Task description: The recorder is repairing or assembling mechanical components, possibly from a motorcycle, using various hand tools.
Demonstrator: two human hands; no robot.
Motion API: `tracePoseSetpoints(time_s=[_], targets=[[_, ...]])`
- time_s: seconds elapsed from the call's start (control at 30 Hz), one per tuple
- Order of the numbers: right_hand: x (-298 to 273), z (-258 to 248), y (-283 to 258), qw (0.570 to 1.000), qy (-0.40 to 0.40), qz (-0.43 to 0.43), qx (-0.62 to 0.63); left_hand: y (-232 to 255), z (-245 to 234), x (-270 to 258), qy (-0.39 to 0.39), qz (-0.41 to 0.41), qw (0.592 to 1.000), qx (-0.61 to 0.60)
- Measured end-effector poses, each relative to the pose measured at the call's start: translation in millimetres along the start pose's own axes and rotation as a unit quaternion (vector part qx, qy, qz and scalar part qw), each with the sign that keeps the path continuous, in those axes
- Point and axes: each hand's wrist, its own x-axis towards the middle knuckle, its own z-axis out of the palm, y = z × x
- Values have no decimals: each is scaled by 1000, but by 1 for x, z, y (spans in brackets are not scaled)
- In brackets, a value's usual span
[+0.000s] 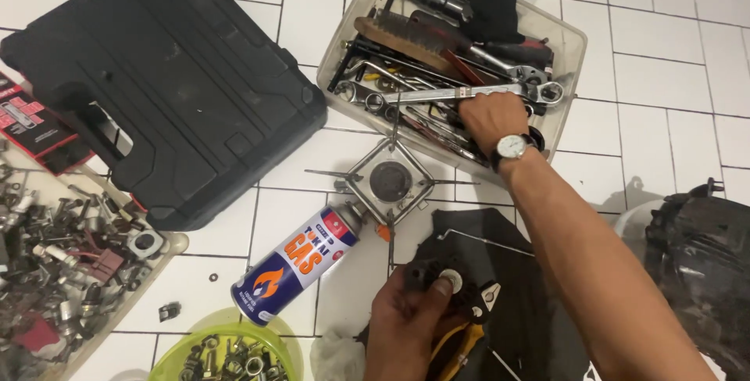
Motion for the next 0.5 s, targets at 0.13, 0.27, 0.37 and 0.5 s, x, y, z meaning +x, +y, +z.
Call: tracePoseSetpoints(time_s=[0.13,0.27,0.37,0.5], targets=[[1,9,6,999,2,-33,0,3,2,-2,8,-6,1000,-14],[-2,11,12,999,5,-36,3,1,1,-1,2,-7,1000,-16],[-2,11,11,999,-7,-4,37,5,0,-2,4,-14,1000,-19],[-10,4,6,999,25,-20,14,1,-2,0,-1,-29,999,-16]])
